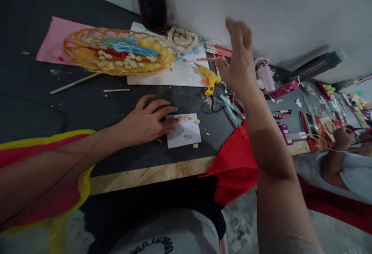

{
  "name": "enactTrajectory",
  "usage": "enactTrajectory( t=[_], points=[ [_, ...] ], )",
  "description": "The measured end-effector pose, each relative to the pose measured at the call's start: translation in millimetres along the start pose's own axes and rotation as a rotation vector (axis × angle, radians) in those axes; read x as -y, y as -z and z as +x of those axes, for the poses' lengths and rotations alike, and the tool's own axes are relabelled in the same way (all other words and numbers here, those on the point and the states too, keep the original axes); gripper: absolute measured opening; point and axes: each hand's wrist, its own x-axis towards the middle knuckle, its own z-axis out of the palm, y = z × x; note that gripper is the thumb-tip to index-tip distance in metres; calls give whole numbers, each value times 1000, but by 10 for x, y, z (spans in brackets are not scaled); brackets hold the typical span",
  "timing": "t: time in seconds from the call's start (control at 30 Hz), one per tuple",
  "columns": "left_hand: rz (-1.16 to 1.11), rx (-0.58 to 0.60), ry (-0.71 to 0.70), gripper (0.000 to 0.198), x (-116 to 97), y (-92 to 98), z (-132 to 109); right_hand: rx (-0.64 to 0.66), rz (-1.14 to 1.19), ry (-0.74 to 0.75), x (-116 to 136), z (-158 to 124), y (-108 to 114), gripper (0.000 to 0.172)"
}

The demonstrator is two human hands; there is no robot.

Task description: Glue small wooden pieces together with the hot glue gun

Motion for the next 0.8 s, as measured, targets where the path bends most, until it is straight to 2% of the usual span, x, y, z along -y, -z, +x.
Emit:
enactTrajectory(
  t=[0.07,0.13,0.2,0.3,0.47,0.63,0.8],
  points=[
    [-3,19,6,28,-3,17,0,57,46,-47,110,-364,-48,46],
    [-1,56,9,27,-9,36,-1,200,133,-150,216,-744,-140,24],
    [-10,84,27,26,-15,49,-3,327,205,-227,299,-1070,-258,18],
    [-33,78,35,28,-18,48,-6,409,237,-299,373,-1370,-435,22],
    [-88,49,35,30,-7,31,-7,396,184,-331,419,-1462,-603,19],
    [-60,81,15,29,-5,63,-1,382,204,-313,468,-1441,-627,10],
    [-60,90,27,29,-7,52,-3,382,160,-306,508,-1437,-631,9]
  ],
)
